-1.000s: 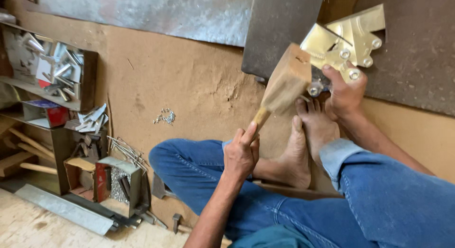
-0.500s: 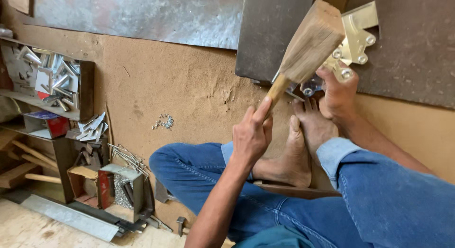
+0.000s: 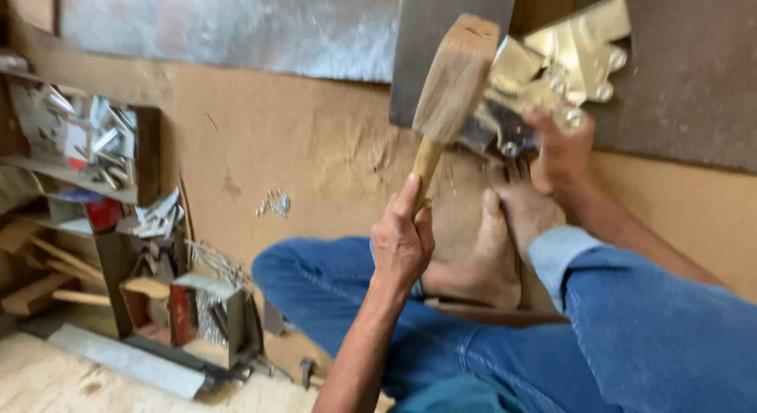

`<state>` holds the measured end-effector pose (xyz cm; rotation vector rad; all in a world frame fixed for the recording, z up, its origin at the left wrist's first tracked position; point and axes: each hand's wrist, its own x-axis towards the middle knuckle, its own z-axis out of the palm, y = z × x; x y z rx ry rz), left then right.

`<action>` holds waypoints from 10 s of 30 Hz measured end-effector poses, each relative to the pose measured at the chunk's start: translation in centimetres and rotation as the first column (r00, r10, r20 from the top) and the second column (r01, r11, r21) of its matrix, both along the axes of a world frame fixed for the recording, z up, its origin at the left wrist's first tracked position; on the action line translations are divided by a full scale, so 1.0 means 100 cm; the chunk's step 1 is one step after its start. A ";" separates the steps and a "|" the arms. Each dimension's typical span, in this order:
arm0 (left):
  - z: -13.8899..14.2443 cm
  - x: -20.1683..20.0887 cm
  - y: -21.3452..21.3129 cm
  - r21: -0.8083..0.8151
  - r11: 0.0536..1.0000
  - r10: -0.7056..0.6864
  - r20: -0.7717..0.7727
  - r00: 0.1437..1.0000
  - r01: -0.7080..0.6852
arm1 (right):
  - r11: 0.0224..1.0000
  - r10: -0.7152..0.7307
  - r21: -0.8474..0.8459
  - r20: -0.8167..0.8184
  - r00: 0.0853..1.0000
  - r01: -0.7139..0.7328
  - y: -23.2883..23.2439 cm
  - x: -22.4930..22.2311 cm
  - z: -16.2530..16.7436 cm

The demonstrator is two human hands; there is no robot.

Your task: The person sits on the floor and shapes small brass sheet pieces by hammering them with a wooden mallet against a metal form. They pick up each piece, position it on the form, hammer it, then set the shaped piece aside with the finished ones.

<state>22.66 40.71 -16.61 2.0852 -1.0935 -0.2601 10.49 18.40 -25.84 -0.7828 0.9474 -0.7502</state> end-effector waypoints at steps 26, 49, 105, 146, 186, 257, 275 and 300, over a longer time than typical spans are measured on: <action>-0.025 -0.006 0.050 0.182 0.978 0.100 -0.002 0.995 -0.098 | 0.674 -0.615 -0.654 -0.755 0.228 -0.343 -0.077 -0.202 -0.047; -0.009 -0.002 0.037 0.299 0.949 0.142 -0.127 0.982 -0.099 | 0.994 0.023 0.109 -0.027 0.999 -0.020 -0.006 -0.017 0.030; -0.002 0.010 -0.013 0.213 0.977 -0.043 0.058 0.997 0.029 | 0.938 0.095 -0.286 -0.332 0.939 -0.196 0.000 0.011 0.077; -0.007 0.006 0.005 0.328 0.944 -0.052 0.055 0.997 0.031 | 0.979 0.127 -0.144 -0.097 0.987 -0.141 -0.003 0.004 0.052; -0.006 0.005 0.021 0.164 0.986 -0.033 0.056 0.998 0.023 | 0.973 0.178 -0.150 -0.007 0.984 -0.177 -0.005 -0.007 -0.012; 0.003 -0.006 -0.075 0.115 0.993 -0.041 0.053 0.998 0.034 | 0.270 0.346 -0.698 -0.572 0.744 -0.663 -0.113 0.037 -0.066; 0.012 0.005 0.027 0.308 0.914 0.313 -0.127 0.941 -0.263 | -0.015 -0.162 -0.944 -0.322 0.933 -0.329 -0.041 -0.052 0.083; -0.018 -0.010 0.090 0.393 0.863 0.434 -0.254 0.864 -0.318 | -0.350 -0.166 -0.724 -0.577 0.799 -0.595 -0.037 -0.055 0.041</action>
